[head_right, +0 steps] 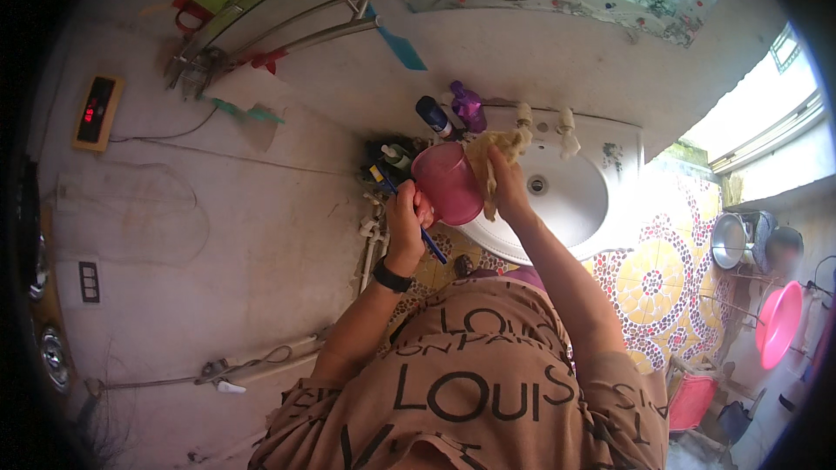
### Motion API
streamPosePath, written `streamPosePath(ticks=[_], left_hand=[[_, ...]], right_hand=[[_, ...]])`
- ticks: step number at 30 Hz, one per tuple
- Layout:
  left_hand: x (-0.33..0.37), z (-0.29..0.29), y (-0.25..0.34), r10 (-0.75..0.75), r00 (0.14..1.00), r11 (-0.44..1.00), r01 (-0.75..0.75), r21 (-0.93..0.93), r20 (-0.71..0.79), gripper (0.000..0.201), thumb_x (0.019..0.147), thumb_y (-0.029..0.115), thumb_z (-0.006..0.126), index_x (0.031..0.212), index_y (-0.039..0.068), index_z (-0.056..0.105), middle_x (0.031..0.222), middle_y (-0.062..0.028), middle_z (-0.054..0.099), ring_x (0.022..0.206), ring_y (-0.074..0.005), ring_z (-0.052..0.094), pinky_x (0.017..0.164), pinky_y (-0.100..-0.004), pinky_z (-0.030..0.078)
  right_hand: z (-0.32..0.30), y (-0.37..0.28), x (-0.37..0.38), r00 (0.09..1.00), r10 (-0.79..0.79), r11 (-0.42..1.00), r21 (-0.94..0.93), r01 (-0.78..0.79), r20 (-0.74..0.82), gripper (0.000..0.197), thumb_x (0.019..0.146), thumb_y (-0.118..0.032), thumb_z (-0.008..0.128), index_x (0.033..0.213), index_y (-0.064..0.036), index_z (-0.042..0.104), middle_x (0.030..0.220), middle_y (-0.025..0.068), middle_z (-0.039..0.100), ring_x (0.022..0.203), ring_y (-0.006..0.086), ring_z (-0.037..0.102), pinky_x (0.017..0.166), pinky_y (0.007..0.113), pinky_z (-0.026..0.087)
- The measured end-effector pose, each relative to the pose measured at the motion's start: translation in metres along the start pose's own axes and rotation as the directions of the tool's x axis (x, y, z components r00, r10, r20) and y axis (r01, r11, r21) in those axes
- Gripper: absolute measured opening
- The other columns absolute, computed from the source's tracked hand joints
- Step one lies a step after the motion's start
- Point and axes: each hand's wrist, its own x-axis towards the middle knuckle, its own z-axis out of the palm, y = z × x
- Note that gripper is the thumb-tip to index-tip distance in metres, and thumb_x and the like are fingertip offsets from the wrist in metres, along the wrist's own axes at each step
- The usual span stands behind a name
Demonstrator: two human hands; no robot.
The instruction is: The person washes a pink cup in a sink, wipes a wall-mounted metal shelf and the surrounding wall with a cloth, and organizes toothbrushes and cups on the shelf.
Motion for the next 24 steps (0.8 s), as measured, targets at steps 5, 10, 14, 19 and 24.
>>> streamPosePath(ticks=[5,10,14,19,24], left_hand=[[0.012,-0.008,0.0,-0.118,0.982,0.992,0.112,-0.049,-0.144,0.036,0.093,0.026,0.046,0.061,0.014,0.034,0.046,0.0028,0.034,0.038,-0.0083,0.028,0.039,-0.0258,0.023],[0.026,-0.027,-0.028,0.015,0.976,1.0,-0.012,0.013,-0.216,0.037,0.095,0.033,0.045,0.064,0.013,0.037,0.05,0.0022,0.036,0.042,-0.0098,0.033,0.043,-0.0262,0.027],[0.016,-0.015,-0.038,0.014,0.975,0.992,0.014,0.123,-0.223,0.04,0.097,0.039,0.043,0.067,0.012,0.041,0.053,0.0022,0.04,0.049,-0.0108,0.038,0.048,-0.0263,0.032],[0.01,-0.038,-0.069,0.097,0.982,0.955,-0.046,0.293,-0.164,0.041,0.098,0.04,0.041,0.069,0.01,0.041,0.056,0.0019,0.04,0.05,-0.0095,0.038,0.049,-0.0258,0.033],[0.014,-0.062,-0.09,-0.052,0.983,0.991,0.072,0.111,-0.175,0.037,0.099,0.035,0.042,0.072,0.009,0.04,0.06,0.0016,0.038,0.052,-0.0079,0.036,0.05,-0.0267,0.03]], right_hand=[[-0.005,0.011,-0.037,0.991,-0.12,0.775,-0.618,0.132,0.06,0.038,0.092,-0.033,0.052,0.096,0.0036,0.058,0.072,0.0076,0.061,0.063,0.0143,0.056,0.055,0.028,0.046],[-0.025,0.002,-0.058,0.953,0.302,0.719,-0.659,-0.22,0.012,0.036,0.086,-0.032,0.062,0.102,0.0007,0.063,0.08,0.0133,0.066,0.067,0.0188,0.064,0.059,0.03,0.054],[0.002,0.026,-0.073,0.946,0.223,0.48,-0.871,0.102,0.234,0.041,0.077,-0.033,0.071,0.098,0.0017,0.063,0.084,0.0153,0.067,0.073,0.0238,0.066,0.068,0.035,0.051],[0.011,0.043,-0.076,0.965,0.208,0.61,-0.793,-0.002,0.158,0.033,0.076,-0.029,0.072,0.088,0.0018,0.065,0.077,0.0113,0.067,0.07,0.0187,0.063,0.067,0.032,0.05],[0.008,0.01,-0.074,0.921,0.382,0.647,-0.69,-0.323,-0.073,0.023,0.079,-0.019,0.068,0.087,0.0027,0.066,0.078,0.0083,0.066,0.067,0.0127,0.062,0.057,0.026,0.051]])
